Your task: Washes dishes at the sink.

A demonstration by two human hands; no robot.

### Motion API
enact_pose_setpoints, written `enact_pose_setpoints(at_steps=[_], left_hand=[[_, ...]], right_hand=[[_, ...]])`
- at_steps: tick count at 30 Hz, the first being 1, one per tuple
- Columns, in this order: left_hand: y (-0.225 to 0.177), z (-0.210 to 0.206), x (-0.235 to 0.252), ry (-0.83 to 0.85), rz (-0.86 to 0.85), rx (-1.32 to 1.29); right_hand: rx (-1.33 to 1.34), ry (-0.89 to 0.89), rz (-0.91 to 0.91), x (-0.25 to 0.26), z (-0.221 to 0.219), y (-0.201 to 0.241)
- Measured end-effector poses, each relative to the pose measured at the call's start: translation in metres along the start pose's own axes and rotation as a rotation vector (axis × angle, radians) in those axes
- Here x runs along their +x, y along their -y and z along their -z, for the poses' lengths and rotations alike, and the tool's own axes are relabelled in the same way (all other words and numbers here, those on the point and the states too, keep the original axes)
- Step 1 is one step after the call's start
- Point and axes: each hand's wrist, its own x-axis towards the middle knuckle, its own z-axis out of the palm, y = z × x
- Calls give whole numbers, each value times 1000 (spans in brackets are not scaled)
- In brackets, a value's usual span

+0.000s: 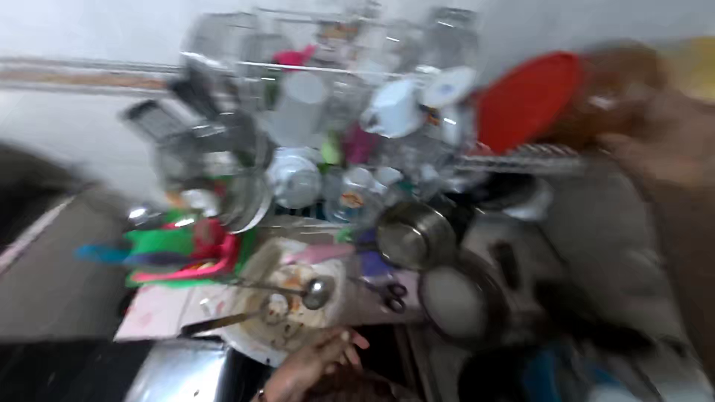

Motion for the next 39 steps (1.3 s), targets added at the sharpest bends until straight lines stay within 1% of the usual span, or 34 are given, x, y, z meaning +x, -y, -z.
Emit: enact_pose_setpoints(at_steps=[2, 4, 6, 8, 11, 14, 19, 22, 24, 26, 28, 31, 33, 35, 39], left_hand=[[-2, -4, 4, 47, -4, 37], [-3, -7, 10, 126, -19, 96], [-4, -14, 16, 204, -33, 134], [-7, -25, 21, 266, -13, 151], [-8, -46, 25, 331, 56, 148], [-5, -70, 29, 394, 91, 211], [9, -119, 30, 458, 167, 280], [16, -163, 31, 503, 237, 360], [19, -197, 36, 526, 209, 420], [17, -236, 46, 493, 146, 476], [20, -275, 68, 405, 56, 554], [38, -312, 124, 304, -128, 774], [45, -335, 158, 254, -202, 946], [44, -354, 178, 214, -187, 1092], [44, -367, 206, 204, -112, 1321]], right_hand=[[-120, 25, -40, -13, 19, -34], [-214, 96, 1, -34, 38, -63], [-223, 199, 16, -67, 58, -67], [-214, 298, -13, -106, 77, -61], [-155, 345, -110, -170, 94, -61], [-122, 282, -112, -238, 109, -79], [-122, 173, -265, -361, 144, -102], [-164, 58, -331, -440, 168, -114], [-148, -29, -456, -491, 181, -113], [-89, -92, -610, -540, 189, -110], [-88, -139, -657, -586, 190, -113], [-98, -167, -746, -642, 189, -114], [-110, -161, -815, -671, 188, -109], [-113, -151, -870, -698, 187, -103], [-122, -178, -1005, -751, 187, -90]])
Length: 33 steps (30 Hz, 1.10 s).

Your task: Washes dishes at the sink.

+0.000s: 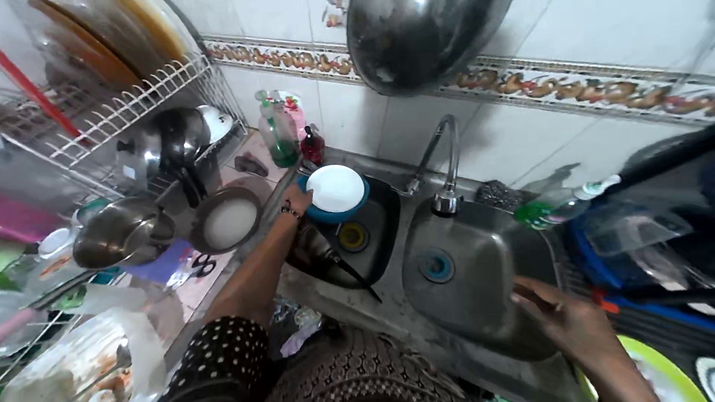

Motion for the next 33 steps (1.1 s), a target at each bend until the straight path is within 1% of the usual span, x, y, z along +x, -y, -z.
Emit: enact_pose_setpoints(at_steps=[3, 6, 8, 10, 11, 13, 16, 18, 20, 22, 25, 27, 33], left_hand=[[-9, 2, 9, 54, -11, 106], [-23, 6, 6, 96, -1, 178], [-23, 3, 13, 137, 12, 144], [-17, 0, 26, 192, 6, 109], [-12, -3, 34, 206, -5, 98], [-14, -1, 36, 250, -11, 116], [-20, -1, 33, 249, -12, 101], [-22, -7, 31, 242, 19, -31], [-22, -18, 35, 262, 62, -253], [-22, -27, 39, 287, 106, -372], [-30, -27, 34, 329, 162, -375], [-30, -29, 34, 338, 178, -404], [-24, -38, 38, 248, 134, -395]], right_hand=[[-123, -58, -195, -32, 12, -29], [-267, -126, -447, -56, 18, -50], [-275, -137, -570, -69, 15, -71], [-240, -94, -666, -78, 9, -90], [-219, -50, -688, -82, 7, -99], [-201, 28, -683, -86, 2, -114], [-206, 64, -663, -91, -2, -127], [-229, 56, -678, -92, -3, -129], [-280, 37, -720, -93, -5, -129], [-297, 35, -774, -94, -6, -132], [-311, 37, -825, -96, -9, -139], [-318, 37, -824, -97, -11, -142], [-349, 81, -871, -91, -15, -146]])
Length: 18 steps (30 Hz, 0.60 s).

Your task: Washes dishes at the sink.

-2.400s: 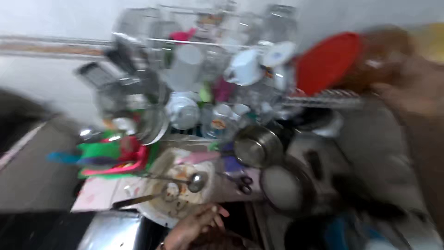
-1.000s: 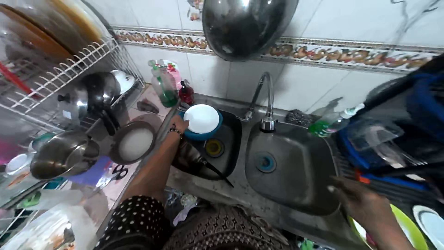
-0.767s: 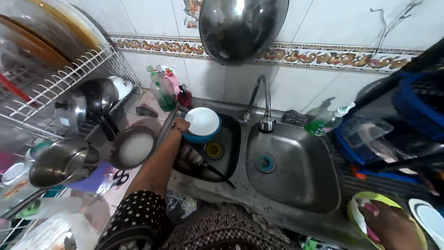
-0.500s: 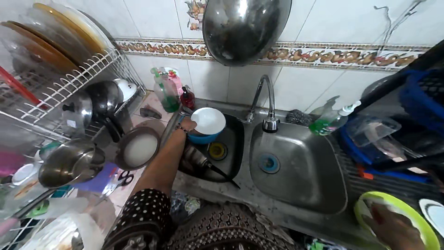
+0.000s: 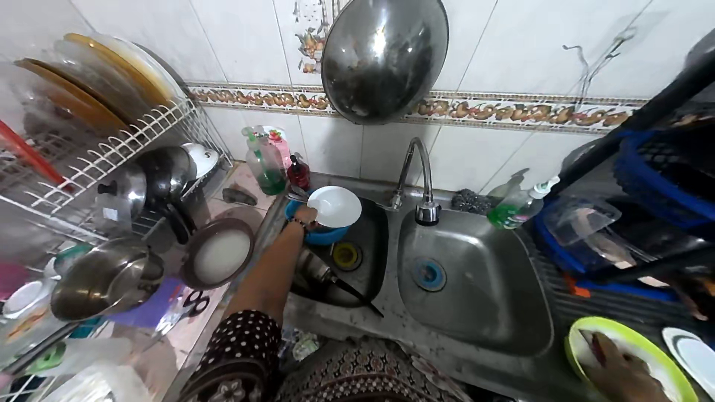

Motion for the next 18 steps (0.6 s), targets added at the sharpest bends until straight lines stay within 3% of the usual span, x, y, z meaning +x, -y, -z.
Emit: enact_pose_setpoints(at_steps=[10, 14, 18], left_hand=[[10, 6, -4, -7, -33, -26], [9, 9, -11, -26, -4, -160], [0, 25, -24, -10, -32, 93]], right_hand=[[35, -24, 32, 4, -8, -3], [54, -59, 35, 3, -8, 1], [70, -70, 55, 16, -11, -11]])
